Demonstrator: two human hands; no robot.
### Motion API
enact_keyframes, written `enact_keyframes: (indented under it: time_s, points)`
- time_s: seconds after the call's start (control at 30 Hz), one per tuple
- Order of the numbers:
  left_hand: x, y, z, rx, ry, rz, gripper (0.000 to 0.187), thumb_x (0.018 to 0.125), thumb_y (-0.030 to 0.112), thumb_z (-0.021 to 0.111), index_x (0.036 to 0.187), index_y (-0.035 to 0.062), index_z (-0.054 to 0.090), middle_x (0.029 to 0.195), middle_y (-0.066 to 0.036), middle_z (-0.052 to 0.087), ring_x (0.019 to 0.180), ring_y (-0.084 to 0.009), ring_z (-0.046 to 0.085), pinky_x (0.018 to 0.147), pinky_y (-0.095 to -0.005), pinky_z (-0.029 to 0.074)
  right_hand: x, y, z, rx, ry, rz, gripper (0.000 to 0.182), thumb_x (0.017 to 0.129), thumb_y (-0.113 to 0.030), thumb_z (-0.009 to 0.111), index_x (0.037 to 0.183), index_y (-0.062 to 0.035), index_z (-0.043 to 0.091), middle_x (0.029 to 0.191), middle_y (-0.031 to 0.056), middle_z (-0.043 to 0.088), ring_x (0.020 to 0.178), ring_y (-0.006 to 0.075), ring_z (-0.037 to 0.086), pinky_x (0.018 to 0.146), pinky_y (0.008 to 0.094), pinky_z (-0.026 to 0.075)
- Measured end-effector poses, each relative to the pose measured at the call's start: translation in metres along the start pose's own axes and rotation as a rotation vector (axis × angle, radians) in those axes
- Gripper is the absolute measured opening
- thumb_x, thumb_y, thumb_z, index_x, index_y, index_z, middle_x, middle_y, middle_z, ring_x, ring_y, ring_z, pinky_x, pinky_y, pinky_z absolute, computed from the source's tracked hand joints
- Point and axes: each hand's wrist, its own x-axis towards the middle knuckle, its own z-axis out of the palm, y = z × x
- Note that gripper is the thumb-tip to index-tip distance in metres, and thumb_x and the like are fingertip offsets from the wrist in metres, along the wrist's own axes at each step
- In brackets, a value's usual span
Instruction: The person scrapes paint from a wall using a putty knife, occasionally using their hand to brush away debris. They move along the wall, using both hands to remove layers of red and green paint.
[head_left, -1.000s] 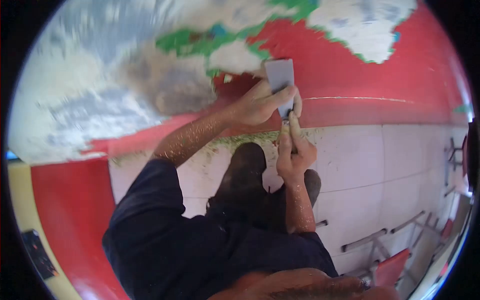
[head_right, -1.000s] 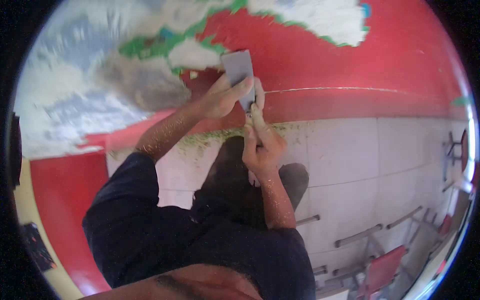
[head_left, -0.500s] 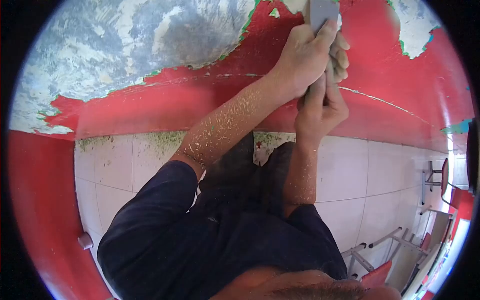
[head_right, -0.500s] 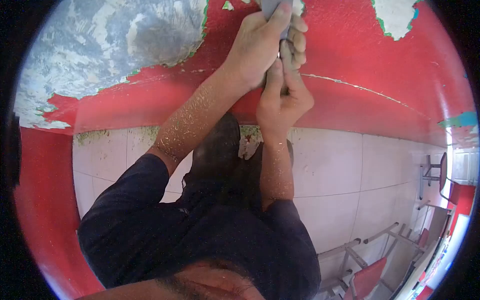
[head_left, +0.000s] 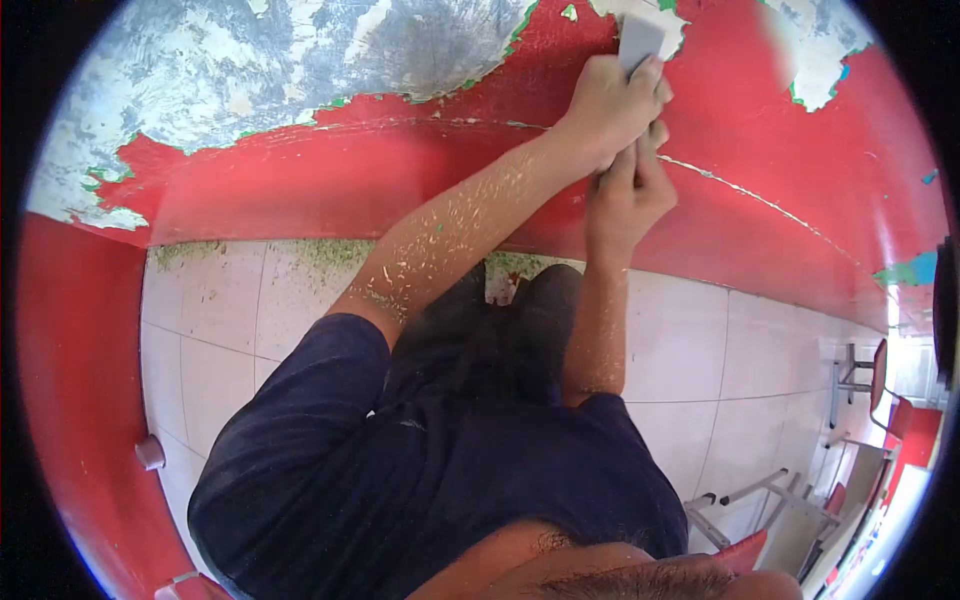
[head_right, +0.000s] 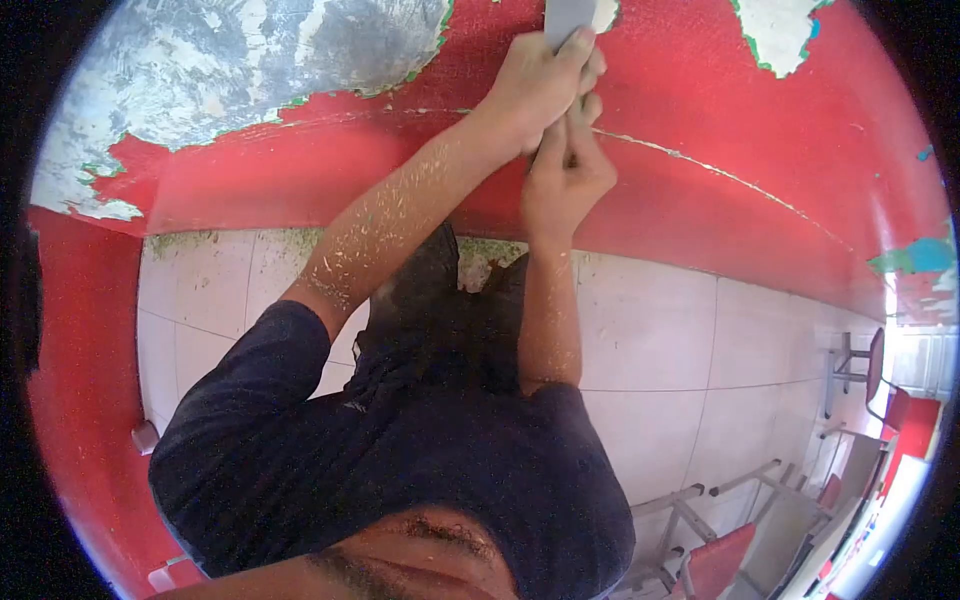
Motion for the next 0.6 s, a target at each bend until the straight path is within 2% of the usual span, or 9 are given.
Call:
enact_keyframes:
  time_s: [0.03, 0.13, 0.17, 0.27, 0.4, 0.43, 0.47, 0.53, 0.6]
  points:
    - [0.007, 0.004, 0.009, -0.083, 0.004, 0.057, 0.03, 0.096, 0.026, 0.047, 0.079, 0.0016, 0.053, 0.061, -0.002, 0.045, 0.051, -0.0125, 0.044, 0.045, -0.0308, 0.043, 0.006, -0.023, 0.0, 0.007, -0.004, 0.125, 0.028, 0.091, -0.002, 0.051, 0.117, 0.0052, 0.06, 0.081, -0.0008, 0.059, 0.069, 0.0041, 0.048, 0.059, 0.0189, 0.04]
    - [0.006, 0.008, 0.011, -0.077, -0.022, 0.114, 0.029, 0.095, 0.026, 0.048, 0.08, 0.0014, 0.052, 0.063, -0.002, 0.046, 0.051, -0.0118, 0.044, 0.045, -0.0306, 0.043, 0.01, -0.027, 0.001, -0.134, 0.013, -0.025, 0.028, 0.091, -0.004, 0.052, 0.117, 0.0046, 0.06, 0.079, 0.0002, 0.061, 0.069, 0.005, 0.049, 0.06, 0.0215, 0.043]
    - [0.002, 0.002, 0.006, -0.124, -0.017, -0.025, 0.027, 0.095, 0.024, 0.049, 0.08, 0.0013, 0.052, 0.063, -0.002, 0.047, 0.051, -0.0112, 0.044, 0.045, -0.0297, 0.042, 0.008, -0.026, -0.001, -0.147, 0.004, -0.03, 0.028, 0.091, -0.004, 0.052, 0.117, 0.0043, 0.06, 0.078, 0.0009, 0.062, 0.069, 0.0056, 0.049, 0.06, 0.022, 0.043]
    - [0.008, 0.0, 0.005, -0.065, 0.0, 0.076, 0.027, 0.095, 0.023, 0.047, 0.078, 0.0019, 0.052, 0.063, -0.001, 0.047, 0.051, -0.0112, 0.045, 0.044, -0.0293, 0.041, 0.004, -0.023, -0.001, -0.156, -0.035, -0.065, 0.028, 0.091, -0.004, 0.051, 0.117, 0.0039, 0.06, 0.079, 0.0035, 0.065, 0.069, 0.007, 0.051, 0.061, 0.0233, 0.044]
    - [0.03, 0.051, 0.019, -0.11, -0.042, 0.281, 0.026, 0.093, 0.02, 0.048, 0.076, 0.0016, 0.051, 0.06, -0.003, 0.046, 0.042, -0.0131, 0.041, 0.04, -0.0296, 0.041, 0.036, -0.045, 0.005, -0.245, -0.112, -0.19, 0.029, 0.09, -0.001, 0.052, 0.117, 0.0042, 0.059, 0.089, 0.0071, 0.068, 0.075, 0.0081, 0.056, 0.065, 0.0241, 0.047]
    - [0.026, 0.038, 0.014, -0.117, -0.043, 0.215, 0.03, 0.094, 0.027, 0.052, 0.074, 0.0053, 0.05, 0.056, 0.0, 0.043, 0.045, -0.0103, 0.041, 0.043, -0.0262, 0.04, 0.04, -0.043, 0.009, -0.282, -0.129, -0.229, 0.029, 0.09, -0.001, 0.052, 0.118, 0.0041, 0.059, 0.092, 0.0077, 0.068, 0.076, 0.0083, 0.057, 0.066, 0.0244, 0.047]
    - [0.009, 0.029, 0.01, -0.125, 0.036, 0.029, 0.032, 0.095, 0.029, 0.05, 0.074, 0.0047, 0.05, 0.055, 0.001, 0.04, 0.043, -0.0111, 0.04, 0.043, -0.0266, 0.04, 0.032, -0.034, 0.009, -0.258, -0.068, -0.214, 0.029, 0.09, 0.0, 0.051, 0.117, 0.0048, 0.06, 0.086, 0.0053, 0.065, 0.073, 0.0073, 0.054, 0.062, 0.0235, 0.045]
    - [0.001, -0.005, -0.005, -0.025, 0.024, -0.088, 0.034, 0.096, 0.03, 0.048, 0.075, 0.0042, 0.051, 0.056, 0.001, 0.04, 0.043, -0.0118, 0.04, 0.042, -0.0277, 0.04, -0.005, -0.004, 0.004, -0.215, 0.03, -0.162, 0.028, 0.089, 0.001, 0.05, 0.115, 0.0064, 0.061, 0.076, 0.0005, 0.059, 0.066, 0.0053, 0.049, 0.055, 0.0219, 0.04]
    - [0.007, 0.01, 0.0, -0.017, -0.022, -0.003, 0.035, 0.097, 0.03, 0.047, 0.075, 0.0039, 0.051, 0.056, 0.0, 0.04, 0.043, -0.0122, 0.041, 0.042, -0.0287, 0.041, 0.007, -0.018, 0.007, -0.161, -0.002, -0.084, 0.03, 0.089, -0.001, 0.052, 0.118, 0.0058, 0.058, 0.093, 0.0102, 0.065, 0.074, 0.0091, 0.056, 0.064, 0.0238, 0.045]
